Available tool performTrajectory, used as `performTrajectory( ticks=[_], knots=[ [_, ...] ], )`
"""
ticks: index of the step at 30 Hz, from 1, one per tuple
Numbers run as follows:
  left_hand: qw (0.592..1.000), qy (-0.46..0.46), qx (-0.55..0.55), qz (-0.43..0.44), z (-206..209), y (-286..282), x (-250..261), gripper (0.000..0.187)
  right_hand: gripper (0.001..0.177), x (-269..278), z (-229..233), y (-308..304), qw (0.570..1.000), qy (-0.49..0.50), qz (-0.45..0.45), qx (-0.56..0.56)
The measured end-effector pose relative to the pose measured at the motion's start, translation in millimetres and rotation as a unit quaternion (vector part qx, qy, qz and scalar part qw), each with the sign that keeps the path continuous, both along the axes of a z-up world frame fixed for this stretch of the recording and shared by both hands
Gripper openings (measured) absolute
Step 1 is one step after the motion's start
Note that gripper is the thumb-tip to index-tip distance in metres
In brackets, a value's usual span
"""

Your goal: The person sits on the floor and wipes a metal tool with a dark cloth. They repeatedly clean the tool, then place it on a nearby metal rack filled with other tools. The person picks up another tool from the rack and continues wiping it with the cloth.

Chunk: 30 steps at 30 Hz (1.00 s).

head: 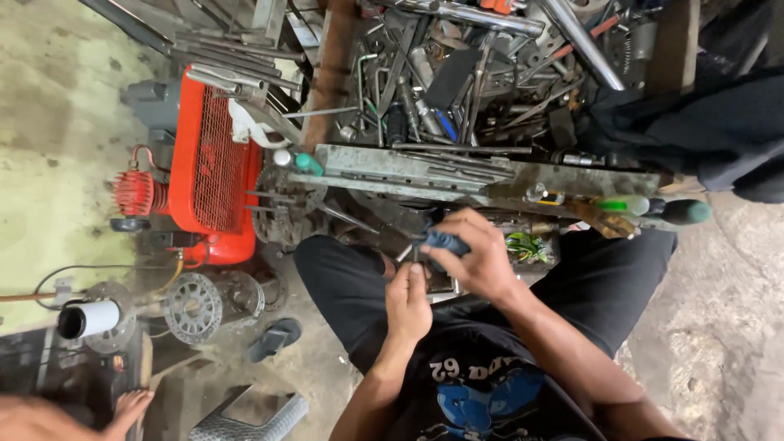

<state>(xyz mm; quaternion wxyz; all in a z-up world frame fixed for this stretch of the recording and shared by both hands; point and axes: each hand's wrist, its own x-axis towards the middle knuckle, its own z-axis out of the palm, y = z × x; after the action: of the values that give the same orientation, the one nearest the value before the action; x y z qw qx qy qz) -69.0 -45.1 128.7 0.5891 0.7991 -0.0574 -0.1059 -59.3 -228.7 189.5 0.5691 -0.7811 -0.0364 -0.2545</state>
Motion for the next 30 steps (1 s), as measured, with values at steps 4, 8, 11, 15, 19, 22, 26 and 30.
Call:
performTrajectory(
  ticks=[4,8,11,15,19,22,26,30],
  knots=[
    [0.975,0.094,-0.2,0.023,-20.3,16.0,3.8,0.037,0.026,-3.6,-18.1,-7.8,0.998,0.051,-0.038,-0.001],
    [0.95,0.172,-0.26,0.026,-20.9,20.2,2.8,0.038,0.025,-20.8,-31.1,-15.6,0.996,0.051,-0.029,0.062],
    [0.948,0.188,-0.256,0.008,-28.2,18.5,0.6,0.041,0.028,-25.7,-17.8,-19.0,0.996,0.015,-0.043,0.08],
    [0.943,0.18,-0.276,-0.041,-20.1,19.8,-2.5,0.043,0.033,-21.9,-3.3,-27.9,0.996,-0.06,-0.044,0.041],
    [0.933,0.202,-0.29,-0.067,-10.6,31.9,2.0,0.04,0.033,-20.9,-11.2,-34.7,0.995,-0.057,-0.052,0.058],
    [0.925,0.257,-0.269,-0.081,-7.9,38.5,2.1,0.041,0.033,-21.5,-18.7,-34.6,0.992,-0.072,-0.056,0.086],
    [0.907,0.299,-0.277,-0.106,-10.8,36.6,-2.1,0.042,0.032,-14.1,-5.9,-36.2,0.982,-0.122,0.121,0.077],
    [0.891,0.311,-0.313,-0.106,-6.5,33.1,-0.3,0.041,0.046,-10.6,12.7,-35.8,0.948,-0.066,0.302,0.074]
  ],
)
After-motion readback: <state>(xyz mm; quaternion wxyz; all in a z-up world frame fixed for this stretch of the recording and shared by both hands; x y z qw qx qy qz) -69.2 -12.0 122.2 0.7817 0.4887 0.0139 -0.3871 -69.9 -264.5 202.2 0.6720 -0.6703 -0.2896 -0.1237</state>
